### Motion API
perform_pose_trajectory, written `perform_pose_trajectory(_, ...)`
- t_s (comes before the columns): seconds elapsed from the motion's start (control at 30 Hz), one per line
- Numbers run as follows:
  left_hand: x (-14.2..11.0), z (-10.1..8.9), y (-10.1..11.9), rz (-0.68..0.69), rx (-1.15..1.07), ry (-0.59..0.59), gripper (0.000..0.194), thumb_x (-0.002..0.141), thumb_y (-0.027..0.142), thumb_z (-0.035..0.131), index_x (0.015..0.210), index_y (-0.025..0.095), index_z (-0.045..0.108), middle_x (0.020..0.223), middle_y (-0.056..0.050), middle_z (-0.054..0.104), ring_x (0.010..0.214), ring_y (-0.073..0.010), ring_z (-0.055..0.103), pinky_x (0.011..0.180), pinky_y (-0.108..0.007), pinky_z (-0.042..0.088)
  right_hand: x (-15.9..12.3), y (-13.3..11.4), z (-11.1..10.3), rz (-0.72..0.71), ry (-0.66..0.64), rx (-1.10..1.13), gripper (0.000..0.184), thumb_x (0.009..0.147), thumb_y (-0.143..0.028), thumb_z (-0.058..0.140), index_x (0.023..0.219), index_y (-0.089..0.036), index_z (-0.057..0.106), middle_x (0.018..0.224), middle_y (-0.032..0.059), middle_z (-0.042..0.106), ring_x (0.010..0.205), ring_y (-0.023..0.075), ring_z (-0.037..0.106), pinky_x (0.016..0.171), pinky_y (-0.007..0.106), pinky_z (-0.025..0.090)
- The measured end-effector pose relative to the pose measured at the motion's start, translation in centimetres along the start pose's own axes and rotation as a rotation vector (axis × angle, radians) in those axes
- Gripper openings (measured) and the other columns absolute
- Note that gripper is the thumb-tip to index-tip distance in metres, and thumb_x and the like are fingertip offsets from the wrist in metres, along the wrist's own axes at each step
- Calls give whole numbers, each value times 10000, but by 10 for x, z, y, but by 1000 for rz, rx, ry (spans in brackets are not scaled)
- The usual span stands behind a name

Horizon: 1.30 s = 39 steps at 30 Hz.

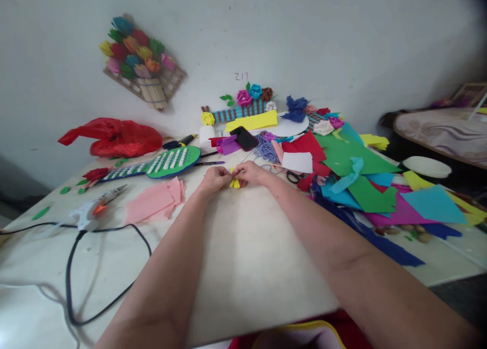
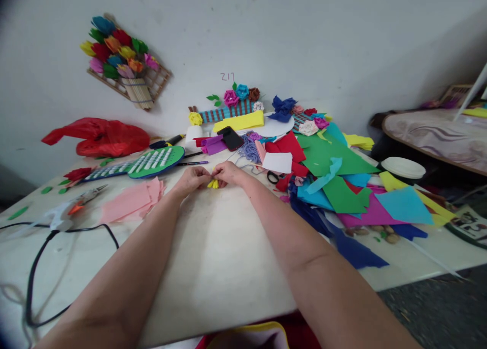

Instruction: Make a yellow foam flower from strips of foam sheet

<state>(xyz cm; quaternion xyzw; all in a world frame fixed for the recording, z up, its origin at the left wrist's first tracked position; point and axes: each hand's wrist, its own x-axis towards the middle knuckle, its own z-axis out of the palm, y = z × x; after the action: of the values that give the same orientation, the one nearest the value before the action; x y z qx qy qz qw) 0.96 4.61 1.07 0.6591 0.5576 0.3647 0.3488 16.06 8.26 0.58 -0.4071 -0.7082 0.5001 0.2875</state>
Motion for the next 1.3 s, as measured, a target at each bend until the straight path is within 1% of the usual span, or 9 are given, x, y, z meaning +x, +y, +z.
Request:
perform_pose_trajectory(0.13, 1, 0, -2, -2, -10, -2, 139, 576, 259, 549, 630, 131, 545, 432, 38, 470, 389, -71, 396, 395, -191, 281, 0, 0, -1, 11, -33, 6, 117, 728, 0, 529, 710, -108, 569, 415, -50, 526, 393, 69, 531, 450, 177, 481)
perform_pose_trajectory(0.23, 0, 0, -1, -5, -26, -22, 133, 578, 258, 547, 626, 135, 535, 426, 41, 462, 387, -73, 393, 395, -194, 281, 2, 2, -2, -4, -51, 17, 115, 718, -1, 543, 712, -114, 561, 401, -56, 519, 386, 69, 525, 433, 167, 467)
perform_pose_trajectory(0.43, 0, 0, 0, -8, -64, -46, 111, 574, 232, 548, 626, 136, 529, 434, 44, 459, 397, -74, 393, 397, -197, 284, 5, 7, 0, -42, -42, 26, 114, 701, -3, 547, 718, -113, 572, 403, -63, 511, 377, 72, 518, 410, 162, 450)
perform_pose_trajectory(0.6, 0, 0, -1, -10, -76, -34, 117, 576, 236, 551, 634, 138, 523, 430, 52, 442, 382, -68, 376, 389, -196, 269, 5, 7, -2, -29, -64, 19, 96, 734, -20, 523, 735, -112, 551, 392, -60, 512, 380, 68, 522, 421, 158, 451)
perform_pose_trajectory(0.73, 1, 0, -2, -11, -73, -16, 119, 577, 236, 548, 645, 141, 521, 445, 51, 445, 383, -67, 382, 393, -196, 279, 3, 6, -4, -29, -80, 12, 84, 722, -31, 555, 730, -114, 541, 395, -65, 512, 381, 58, 518, 423, 145, 441)
perform_pose_trajectory(0.93, 1, 1, -2, -8, -71, -5, 104, 583, 225, 540, 640, 141, 520, 445, 46, 446, 383, -69, 386, 400, -199, 286, -1, 2, -6, -33, -111, 6, 97, 725, -29, 544, 716, -122, 521, 403, -60, 518, 392, 67, 519, 441, 165, 444)
perform_pose_trajectory(1.1, 0, 1, -1, -3, -54, -7, 110, 584, 228, 537, 647, 139, 523, 440, 45, 448, 385, -69, 391, 392, -192, 284, 1, 3, -9, -35, -136, 7, 114, 694, -12, 516, 707, -124, 532, 424, -47, 533, 403, 79, 525, 445, 178, 445)
perform_pose_trajectory(1.2, 0, 1, -2, 0, -41, -8, 122, 588, 238, 539, 655, 137, 526, 444, 42, 455, 386, -69, 399, 390, -188, 287, 2, 2, -11, -49, -174, -3, 155, 653, 12, 468, 691, -123, 535, 442, -40, 540, 401, 82, 514, 431, 180, 435)
perform_pose_trajectory(1.3, 1, 1, -3, -2, -44, -9, 125, 593, 242, 539, 658, 136, 525, 439, 43, 454, 377, -64, 390, 391, -186, 287, 1, 2, -10, -60, -178, -44, 180, 608, 19, 460, 682, -126, 537, 456, -43, 535, 411, 76, 501, 426, 173, 422)
